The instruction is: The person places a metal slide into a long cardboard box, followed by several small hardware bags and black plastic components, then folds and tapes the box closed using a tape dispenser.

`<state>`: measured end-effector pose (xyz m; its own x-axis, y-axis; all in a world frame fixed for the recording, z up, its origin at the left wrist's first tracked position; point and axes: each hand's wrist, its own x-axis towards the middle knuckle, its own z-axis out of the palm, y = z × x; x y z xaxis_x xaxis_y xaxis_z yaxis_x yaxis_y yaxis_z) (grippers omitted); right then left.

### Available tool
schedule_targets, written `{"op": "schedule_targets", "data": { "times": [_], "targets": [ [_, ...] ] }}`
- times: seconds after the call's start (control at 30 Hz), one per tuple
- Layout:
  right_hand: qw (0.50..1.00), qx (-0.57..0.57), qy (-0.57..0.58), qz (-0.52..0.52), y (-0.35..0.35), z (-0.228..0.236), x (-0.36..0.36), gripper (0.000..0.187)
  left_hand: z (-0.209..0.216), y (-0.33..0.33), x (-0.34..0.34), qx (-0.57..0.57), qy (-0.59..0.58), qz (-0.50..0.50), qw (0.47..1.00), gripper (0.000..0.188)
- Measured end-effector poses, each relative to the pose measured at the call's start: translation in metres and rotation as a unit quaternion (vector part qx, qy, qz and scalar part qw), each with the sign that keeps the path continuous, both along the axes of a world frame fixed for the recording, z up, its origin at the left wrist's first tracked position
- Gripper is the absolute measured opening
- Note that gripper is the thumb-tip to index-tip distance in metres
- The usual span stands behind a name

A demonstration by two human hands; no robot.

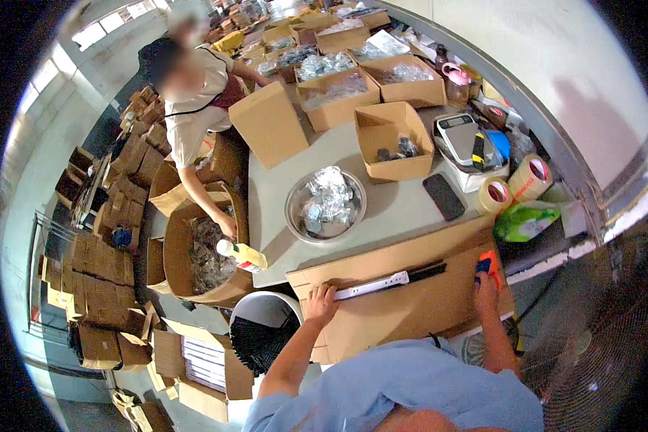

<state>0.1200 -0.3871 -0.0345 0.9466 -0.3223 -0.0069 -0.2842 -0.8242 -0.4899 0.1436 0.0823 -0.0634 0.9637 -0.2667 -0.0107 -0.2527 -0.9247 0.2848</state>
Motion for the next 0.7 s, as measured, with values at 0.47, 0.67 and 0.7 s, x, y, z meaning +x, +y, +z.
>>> {"op": "schedule_targets", "data": {
  "times": [0.47,0.67,0.7],
  "targets": [
    [0.872,-0.071,-0.063,0.48,0.13,0.033,0.211,0.015,0.016,-0.078,0.003,-0.075,-0.067,0.038,0.994,0.058],
    [0.915,0.067,-0.227,0.328,0.144,0.104,0.335,0.016,-0.03,-0.084,-0.02,-0.093,-0.09,0.007,0.992,0.056],
    [0.933,0.013,-0.217,0.287,0.14,0.101,0.367,0.02,-0.053,-0.096,-0.022,-0.093,-0.197,0.025,0.976,0.053]
  ]
}}
